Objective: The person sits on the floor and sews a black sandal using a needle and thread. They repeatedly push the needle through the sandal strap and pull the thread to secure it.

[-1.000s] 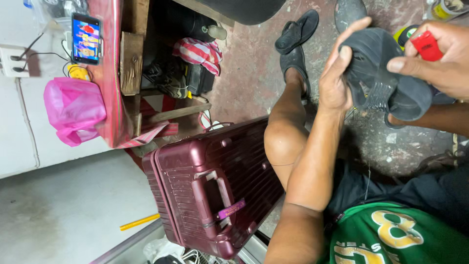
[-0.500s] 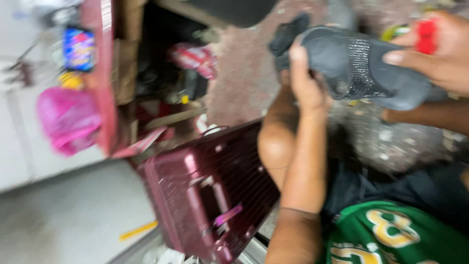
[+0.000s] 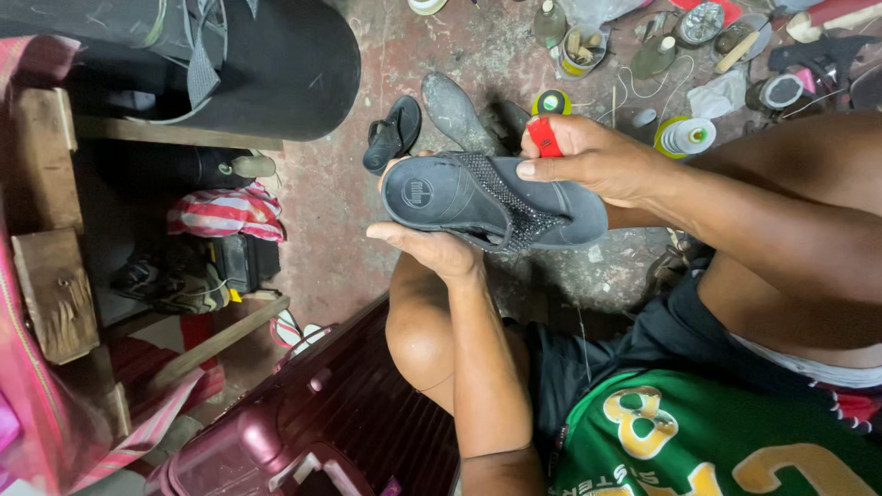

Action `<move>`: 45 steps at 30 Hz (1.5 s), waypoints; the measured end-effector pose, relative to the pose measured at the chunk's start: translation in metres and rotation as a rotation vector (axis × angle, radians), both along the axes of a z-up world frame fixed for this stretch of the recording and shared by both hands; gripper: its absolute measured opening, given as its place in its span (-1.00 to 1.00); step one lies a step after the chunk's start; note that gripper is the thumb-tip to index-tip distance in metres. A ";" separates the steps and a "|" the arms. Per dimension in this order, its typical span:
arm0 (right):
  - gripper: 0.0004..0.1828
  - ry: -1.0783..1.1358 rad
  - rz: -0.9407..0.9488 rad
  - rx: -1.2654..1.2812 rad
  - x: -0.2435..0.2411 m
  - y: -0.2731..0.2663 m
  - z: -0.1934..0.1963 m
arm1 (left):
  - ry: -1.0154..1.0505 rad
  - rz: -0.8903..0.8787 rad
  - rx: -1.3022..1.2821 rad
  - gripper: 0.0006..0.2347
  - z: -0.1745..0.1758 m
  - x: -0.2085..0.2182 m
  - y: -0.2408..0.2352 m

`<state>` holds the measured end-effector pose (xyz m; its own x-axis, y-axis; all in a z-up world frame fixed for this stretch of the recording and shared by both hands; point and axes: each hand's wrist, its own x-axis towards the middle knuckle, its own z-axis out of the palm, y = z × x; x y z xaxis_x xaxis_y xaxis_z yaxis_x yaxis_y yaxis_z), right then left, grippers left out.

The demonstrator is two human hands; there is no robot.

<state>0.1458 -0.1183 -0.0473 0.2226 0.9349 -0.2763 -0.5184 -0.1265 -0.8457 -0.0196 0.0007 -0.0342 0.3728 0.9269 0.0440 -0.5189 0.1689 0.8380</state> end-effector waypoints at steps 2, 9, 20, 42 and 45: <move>-0.77 0.000 0.013 0.025 0.000 0.000 -0.001 | -0.008 0.008 0.039 -0.29 0.003 0.001 -0.002; -0.81 -0.009 0.005 0.077 0.002 0.002 0.012 | 0.059 0.030 0.219 -0.29 0.018 0.003 -0.012; -0.70 -0.380 -0.098 0.247 0.008 -0.007 0.054 | -0.187 -0.185 0.041 -0.44 0.036 -0.008 -0.010; -0.51 -1.065 -0.042 0.417 0.053 -0.032 0.101 | 0.055 -0.584 0.023 -0.57 0.043 -0.028 0.013; -0.51 -1.078 -0.030 0.502 0.051 -0.029 0.104 | 0.041 -0.486 0.044 -0.59 0.039 -0.026 0.009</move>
